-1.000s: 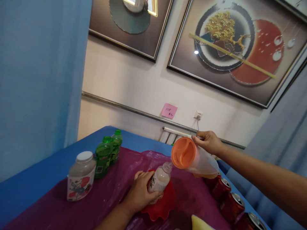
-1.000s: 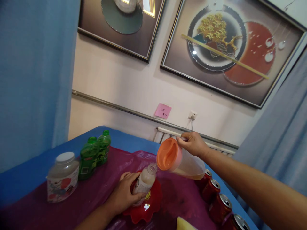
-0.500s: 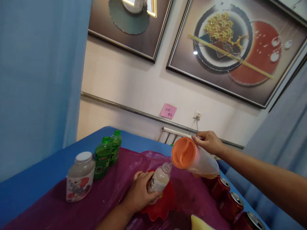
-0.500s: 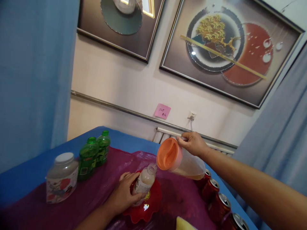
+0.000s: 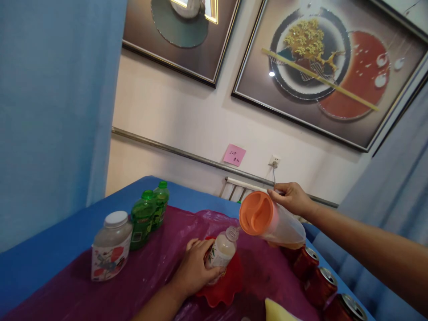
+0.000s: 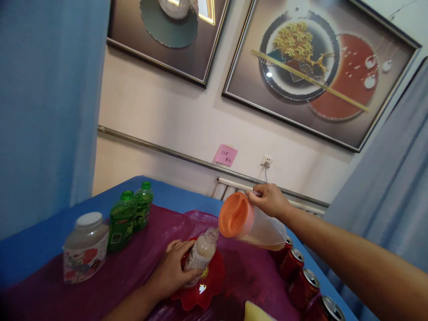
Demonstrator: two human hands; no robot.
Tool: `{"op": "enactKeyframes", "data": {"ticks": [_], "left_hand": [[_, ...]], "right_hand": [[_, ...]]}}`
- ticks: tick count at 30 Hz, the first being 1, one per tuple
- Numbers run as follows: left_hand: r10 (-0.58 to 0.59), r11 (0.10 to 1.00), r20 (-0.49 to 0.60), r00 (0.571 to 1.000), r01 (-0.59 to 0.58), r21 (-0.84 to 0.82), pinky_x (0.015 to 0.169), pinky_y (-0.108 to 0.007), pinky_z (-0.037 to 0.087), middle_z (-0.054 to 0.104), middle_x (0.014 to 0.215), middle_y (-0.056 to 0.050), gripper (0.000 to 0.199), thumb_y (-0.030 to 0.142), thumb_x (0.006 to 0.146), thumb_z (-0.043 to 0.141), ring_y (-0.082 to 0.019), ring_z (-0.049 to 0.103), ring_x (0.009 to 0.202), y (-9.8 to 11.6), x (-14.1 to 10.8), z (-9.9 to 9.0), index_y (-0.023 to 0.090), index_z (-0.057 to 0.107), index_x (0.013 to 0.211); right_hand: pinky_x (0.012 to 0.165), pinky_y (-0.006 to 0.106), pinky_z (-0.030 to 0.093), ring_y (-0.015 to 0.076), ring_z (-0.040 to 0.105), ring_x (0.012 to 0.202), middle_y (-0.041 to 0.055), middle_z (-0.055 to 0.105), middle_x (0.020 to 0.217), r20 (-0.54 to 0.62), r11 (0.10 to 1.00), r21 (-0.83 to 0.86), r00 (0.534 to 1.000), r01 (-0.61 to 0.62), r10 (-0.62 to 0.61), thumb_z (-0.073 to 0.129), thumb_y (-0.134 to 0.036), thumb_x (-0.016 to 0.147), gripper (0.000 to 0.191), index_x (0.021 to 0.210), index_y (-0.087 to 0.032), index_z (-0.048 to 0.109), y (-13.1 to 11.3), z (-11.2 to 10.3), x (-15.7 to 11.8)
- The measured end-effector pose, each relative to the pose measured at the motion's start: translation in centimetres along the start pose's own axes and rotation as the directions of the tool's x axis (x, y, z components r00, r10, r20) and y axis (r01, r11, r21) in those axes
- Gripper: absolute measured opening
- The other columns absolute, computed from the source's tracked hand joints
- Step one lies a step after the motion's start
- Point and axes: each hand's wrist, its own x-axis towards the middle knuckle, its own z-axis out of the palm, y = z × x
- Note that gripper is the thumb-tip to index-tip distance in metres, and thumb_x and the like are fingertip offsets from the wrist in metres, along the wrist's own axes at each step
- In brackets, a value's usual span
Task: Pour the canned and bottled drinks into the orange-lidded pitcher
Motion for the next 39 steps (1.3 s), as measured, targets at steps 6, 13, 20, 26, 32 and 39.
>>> {"op": "enactKeyframes", "data": {"ticks": [6, 13, 20, 26, 32, 39], "left_hand": [[-0.010, 1.000, 0.003, 1.000, 0.010, -0.005, 0.113, -0.053, 0.034, 0.073, 0.124, -0.009, 0.070, 0.035, 0.060, 0.085, -0.035, 0.060, 0.118, -0.11, -0.03, 0.08, 0.021, 0.065, 0.126], [-0.012, 1.000, 0.017, 1.000, 0.012, -0.004, 0.114, -0.054, 0.032, 0.073, 0.124, -0.010, 0.068, 0.034, 0.062, 0.084, -0.035, 0.061, 0.118, -0.25, -0.06, 0.16, 0.021, 0.065, 0.126], [-0.009, 1.000, -0.011, 1.000, 0.009, -0.001, 0.113, -0.052, 0.035, 0.074, 0.122, -0.008, 0.069, 0.035, 0.060, 0.085, -0.035, 0.062, 0.117, -0.04, -0.08, 0.06, 0.023, 0.066, 0.125], [-0.005, 1.000, -0.004, 1.000, 0.005, -0.007, 0.113, -0.052, 0.034, 0.073, 0.122, -0.009, 0.068, 0.035, 0.059, 0.085, -0.034, 0.062, 0.116, 0.05, -0.08, 0.01, 0.023, 0.066, 0.124], [0.005, 1.000, -0.014, 1.000, -0.005, -0.022, 0.112, -0.052, 0.035, 0.074, 0.121, -0.008, 0.068, 0.035, 0.059, 0.085, -0.034, 0.063, 0.114, 0.21, -0.12, -0.16, 0.024, 0.066, 0.123], [0.002, 1.000, -0.022, 1.000, -0.002, 0.001, 0.112, -0.051, 0.036, 0.074, 0.120, -0.008, 0.068, 0.035, 0.059, 0.085, -0.035, 0.062, 0.115, 0.02, -0.10, 0.03, 0.023, 0.067, 0.123]], "right_hand": [[0.048, 0.027, 0.018, 0.0094, 0.024, 0.052, -0.0047, 0.023, 0.055, 0.000, 1.000, -0.001, 1.000, -0.009, 0.009, 0.048, -0.058, 0.082, 0.049, 0.054, -0.023, 0.030, -0.16, -0.35, -0.13], [0.048, 0.027, 0.018, 0.0095, 0.024, 0.052, -0.0047, 0.023, 0.055, 0.001, 1.000, 0.014, 1.000, -0.016, 0.016, 0.049, -0.059, 0.082, 0.049, 0.054, -0.023, 0.029, -0.37, -0.41, -0.19], [0.048, 0.026, 0.019, 0.0097, 0.025, 0.053, -0.0045, 0.025, 0.055, 0.000, 1.000, 0.011, 1.000, -0.011, 0.011, 0.048, -0.059, 0.082, 0.049, 0.054, -0.023, 0.032, -0.56, -0.64, -0.10], [0.048, 0.027, 0.019, 0.0096, 0.024, 0.053, -0.0046, 0.024, 0.055, 0.002, 1.000, 0.005, 1.000, -0.009, 0.009, 0.048, -0.059, 0.083, 0.049, 0.054, -0.023, 0.032, -0.61, -0.68, -0.11], [0.047, 0.026, 0.019, 0.0099, 0.025, 0.052, -0.0045, 0.024, 0.054, 0.007, 1.000, -0.002, 1.000, 0.003, -0.003, 0.048, -0.059, 0.084, 0.049, 0.054, -0.023, 0.033, -0.64, -0.62, -0.18], [0.048, 0.026, 0.019, 0.0098, 0.025, 0.052, -0.0045, 0.025, 0.055, -0.005, 1.000, 0.012, 1.000, 0.004, -0.004, 0.048, -0.058, 0.084, 0.049, 0.054, -0.023, 0.033, -0.59, -0.52, -0.29]]}}
